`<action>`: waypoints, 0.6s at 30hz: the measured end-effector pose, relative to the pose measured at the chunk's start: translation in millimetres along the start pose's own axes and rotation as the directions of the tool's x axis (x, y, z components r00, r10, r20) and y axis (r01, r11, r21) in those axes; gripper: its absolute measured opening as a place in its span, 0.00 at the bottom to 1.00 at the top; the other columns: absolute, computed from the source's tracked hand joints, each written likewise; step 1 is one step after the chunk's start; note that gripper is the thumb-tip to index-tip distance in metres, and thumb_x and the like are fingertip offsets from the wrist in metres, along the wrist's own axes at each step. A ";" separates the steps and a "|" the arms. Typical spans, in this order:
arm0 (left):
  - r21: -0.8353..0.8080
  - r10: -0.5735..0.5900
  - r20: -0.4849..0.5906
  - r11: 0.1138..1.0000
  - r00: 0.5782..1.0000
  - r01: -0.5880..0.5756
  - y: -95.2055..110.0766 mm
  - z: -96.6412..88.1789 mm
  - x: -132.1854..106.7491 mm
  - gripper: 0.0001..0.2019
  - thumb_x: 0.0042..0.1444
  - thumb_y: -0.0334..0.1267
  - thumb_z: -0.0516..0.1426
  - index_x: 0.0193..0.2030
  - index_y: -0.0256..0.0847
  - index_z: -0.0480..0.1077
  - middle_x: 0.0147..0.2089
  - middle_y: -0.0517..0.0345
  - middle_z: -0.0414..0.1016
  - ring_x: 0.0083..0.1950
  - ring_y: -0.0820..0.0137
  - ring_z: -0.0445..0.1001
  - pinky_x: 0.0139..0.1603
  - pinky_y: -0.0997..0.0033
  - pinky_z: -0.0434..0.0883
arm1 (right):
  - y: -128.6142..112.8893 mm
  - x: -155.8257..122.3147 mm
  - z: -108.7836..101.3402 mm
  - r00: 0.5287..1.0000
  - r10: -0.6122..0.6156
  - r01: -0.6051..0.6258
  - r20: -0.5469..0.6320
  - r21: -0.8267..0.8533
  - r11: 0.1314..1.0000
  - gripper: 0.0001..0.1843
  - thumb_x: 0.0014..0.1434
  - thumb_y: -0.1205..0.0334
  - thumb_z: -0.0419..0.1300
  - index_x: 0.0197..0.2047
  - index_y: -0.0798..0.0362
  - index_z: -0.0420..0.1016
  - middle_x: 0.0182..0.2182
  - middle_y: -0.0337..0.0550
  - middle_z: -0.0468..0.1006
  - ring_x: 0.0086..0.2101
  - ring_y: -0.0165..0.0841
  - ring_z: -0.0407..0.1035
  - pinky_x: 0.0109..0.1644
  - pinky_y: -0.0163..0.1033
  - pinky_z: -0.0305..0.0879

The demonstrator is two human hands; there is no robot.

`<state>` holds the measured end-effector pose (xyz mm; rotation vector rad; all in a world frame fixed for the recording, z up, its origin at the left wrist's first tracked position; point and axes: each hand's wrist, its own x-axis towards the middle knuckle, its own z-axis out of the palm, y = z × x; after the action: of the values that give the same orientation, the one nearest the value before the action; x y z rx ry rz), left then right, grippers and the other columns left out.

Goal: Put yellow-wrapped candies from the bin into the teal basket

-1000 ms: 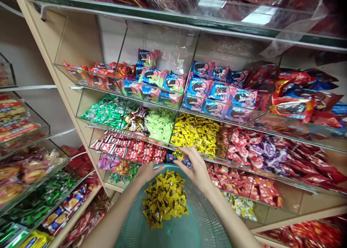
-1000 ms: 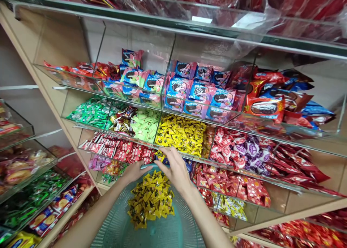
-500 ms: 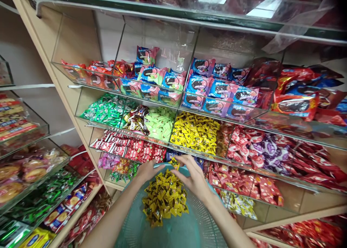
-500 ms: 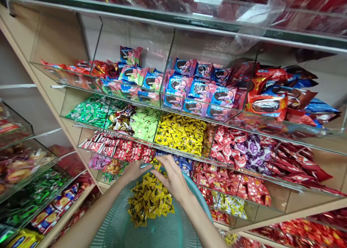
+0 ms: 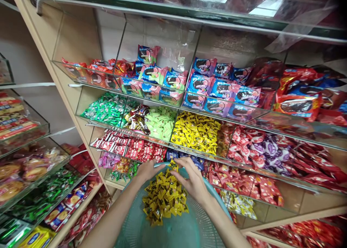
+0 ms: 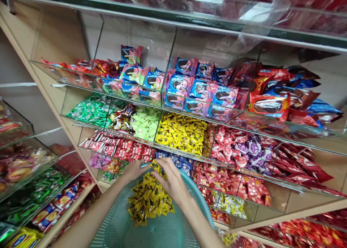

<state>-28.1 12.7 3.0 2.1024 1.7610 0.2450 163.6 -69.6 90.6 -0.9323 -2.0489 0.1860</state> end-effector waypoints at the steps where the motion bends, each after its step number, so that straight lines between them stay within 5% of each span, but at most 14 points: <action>1: 0.003 -0.001 0.000 1.000 1.000 0.001 -0.1 0.1 0.2 0.33 0.49 0.69 0.39 0.39 0.43 0.68 0.38 0.49 0.76 0.38 0.60 0.74 0.32 0.71 0.64 | -0.3 -0.1 0.3 1.000 0.000 0.000 -0.003 -0.001 1.000 0.22 0.58 0.63 0.56 0.56 0.48 0.60 0.42 0.47 0.68 0.40 0.33 0.66 0.44 0.39 0.67; 15: -0.008 -0.025 0.000 1.000 1.000 0.025 -1.0 2.2 2.2 0.32 0.49 0.68 0.40 0.38 0.42 0.69 0.38 0.49 0.76 0.41 0.58 0.75 0.33 0.71 0.64 | -2.1 -6.3 4.1 1.000 0.029 -0.029 -0.007 0.080 0.996 0.22 0.58 0.64 0.56 0.56 0.47 0.60 0.43 0.47 0.67 0.43 0.35 0.66 0.47 0.42 0.66; 18: 0.006 -0.006 -0.009 1.000 1.000 0.006 -0.7 1.9 2.3 0.33 0.49 0.68 0.39 0.39 0.42 0.69 0.38 0.49 0.76 0.40 0.57 0.75 0.32 0.70 0.64 | -5.5 -5.5 6.9 0.990 0.139 -0.129 -0.033 0.217 0.968 0.18 0.56 0.61 0.58 0.51 0.48 0.66 0.41 0.46 0.69 0.40 0.34 0.67 0.45 0.41 0.67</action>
<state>-27.6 14.7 0.8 2.1037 1.7751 0.2482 157.3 -75.9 85.3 -0.9307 -1.8787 0.4448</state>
